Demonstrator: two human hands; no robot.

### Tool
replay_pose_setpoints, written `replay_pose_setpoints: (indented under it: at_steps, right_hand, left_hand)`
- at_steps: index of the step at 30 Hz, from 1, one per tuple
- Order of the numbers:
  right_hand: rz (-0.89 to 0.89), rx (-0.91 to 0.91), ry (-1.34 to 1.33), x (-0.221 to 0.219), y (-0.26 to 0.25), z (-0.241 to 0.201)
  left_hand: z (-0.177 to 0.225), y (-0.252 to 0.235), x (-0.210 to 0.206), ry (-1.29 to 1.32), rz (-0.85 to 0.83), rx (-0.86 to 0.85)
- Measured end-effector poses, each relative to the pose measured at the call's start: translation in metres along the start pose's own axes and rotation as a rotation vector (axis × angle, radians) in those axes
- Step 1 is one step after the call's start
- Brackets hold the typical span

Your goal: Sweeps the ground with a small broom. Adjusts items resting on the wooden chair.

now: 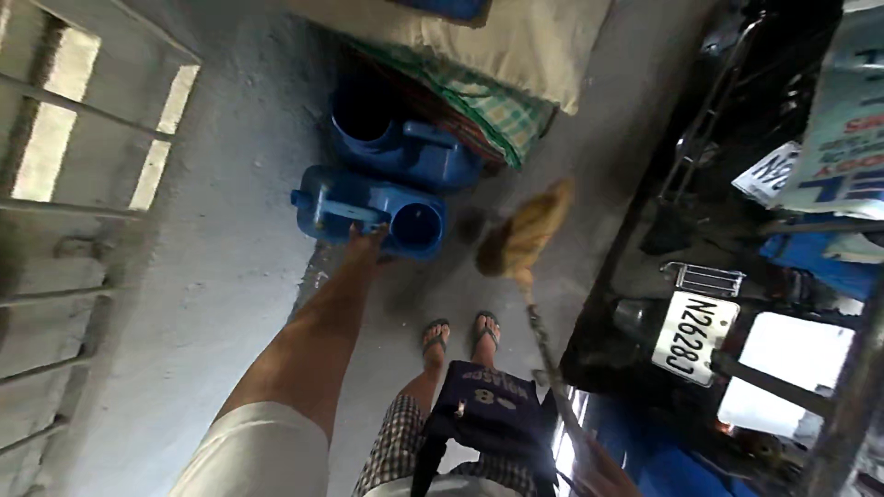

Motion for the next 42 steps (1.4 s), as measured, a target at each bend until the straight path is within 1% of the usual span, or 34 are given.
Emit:
replay_pose_setpoints:
  at_steps: [2,4,6,7,9,11,13,14,16,18,20,22,25,28,31,34,36,38,40,42]
  right_hand:
    - [-0.053,0.059,0.076,-0.019,-0.019,-0.027]
    - [-0.074,0.14,0.195,-0.047,-0.055,-0.056]
    - [-0.039,0.206,0.284,-0.067,-0.084,-0.086]
    - [-0.003,0.216,0.256,-0.068,-0.095,-0.099]
    - [0.064,0.216,0.131,-0.052,-0.109,-0.117]
    - [0.126,0.245,-0.018,-0.028,-0.112,-0.121]
    - [0.19,0.274,-0.121,-0.01,-0.109,-0.123]
    - [0.222,0.288,-0.129,-0.006,-0.103,-0.124]
    - [0.291,0.282,-0.104,-0.004,-0.091,-0.121]
    - [0.345,0.259,-0.113,0.0,-0.085,-0.111]
    - [0.388,0.241,-0.15,0.004,-0.084,-0.09]
    - [0.404,0.211,-0.183,0.003,-0.083,-0.068]
    - [0.372,0.18,-0.16,-0.015,-0.076,-0.041]
    - [0.352,0.134,-0.072,-0.037,-0.069,-0.028]
    - [0.354,0.137,-0.034,-0.048,-0.057,-0.025]
    - [0.334,0.187,-0.001,-0.058,-0.027,-0.039]
    - [0.256,0.229,-0.022,-0.074,-0.001,-0.054]
    - [0.141,0.24,-0.08,-0.092,0.013,-0.068]
    - [0.016,0.251,-0.217,-0.102,0.005,-0.085]
    - [-0.072,0.268,-0.329,-0.096,-0.018,-0.111]
  left_hand:
    - [0.003,0.02,0.001,-0.058,0.019,0.018]
    - [-0.004,0.032,0.008,-0.145,0.009,0.006]
    - [-0.011,0.048,0.021,-0.243,-0.037,-0.033]
    - [-0.014,0.057,0.031,-0.297,-0.052,-0.052]
    - [-0.025,0.067,0.057,-0.326,-0.087,-0.028]
    - [-0.035,0.072,0.086,-0.283,-0.116,0.034]
    - [-0.041,0.062,0.111,-0.244,-0.085,0.079]
    - [-0.043,0.054,0.118,-0.208,-0.061,0.088]
    - [-0.048,0.04,0.116,-0.131,-0.046,0.098]
    - [-0.048,0.031,0.095,-0.036,-0.052,0.072]
    - [-0.043,0.025,0.067,0.021,-0.062,0.021]
    - [-0.045,0.013,0.049,0.098,-0.049,-0.01]
    - [-0.048,-0.006,0.042,0.092,-0.047,-0.035]
    - [-0.031,-0.003,0.044,0.068,-0.05,-0.036]
    - [-0.015,-0.002,0.048,0.077,-0.043,-0.025]
    - [-0.004,0.002,0.047,0.064,-0.038,-0.007]
    - [-0.001,0.014,0.047,0.066,-0.028,-0.001]
    - [-0.009,0.032,0.054,0.003,-0.052,-0.015]
    - [-0.03,0.047,0.069,-0.133,-0.084,-0.009]
    - [-0.047,0.067,0.081,-0.218,-0.102,0.008]
Point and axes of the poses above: each hand's wrist, its own y-axis away from the middle knuckle, its own x-axis out of the back of the hand, z = x × y, the point moved 7 cm from there along -y, towards the middle knuckle, and after that the axes turned 5 degrees about -y, right-handed, at the moved point
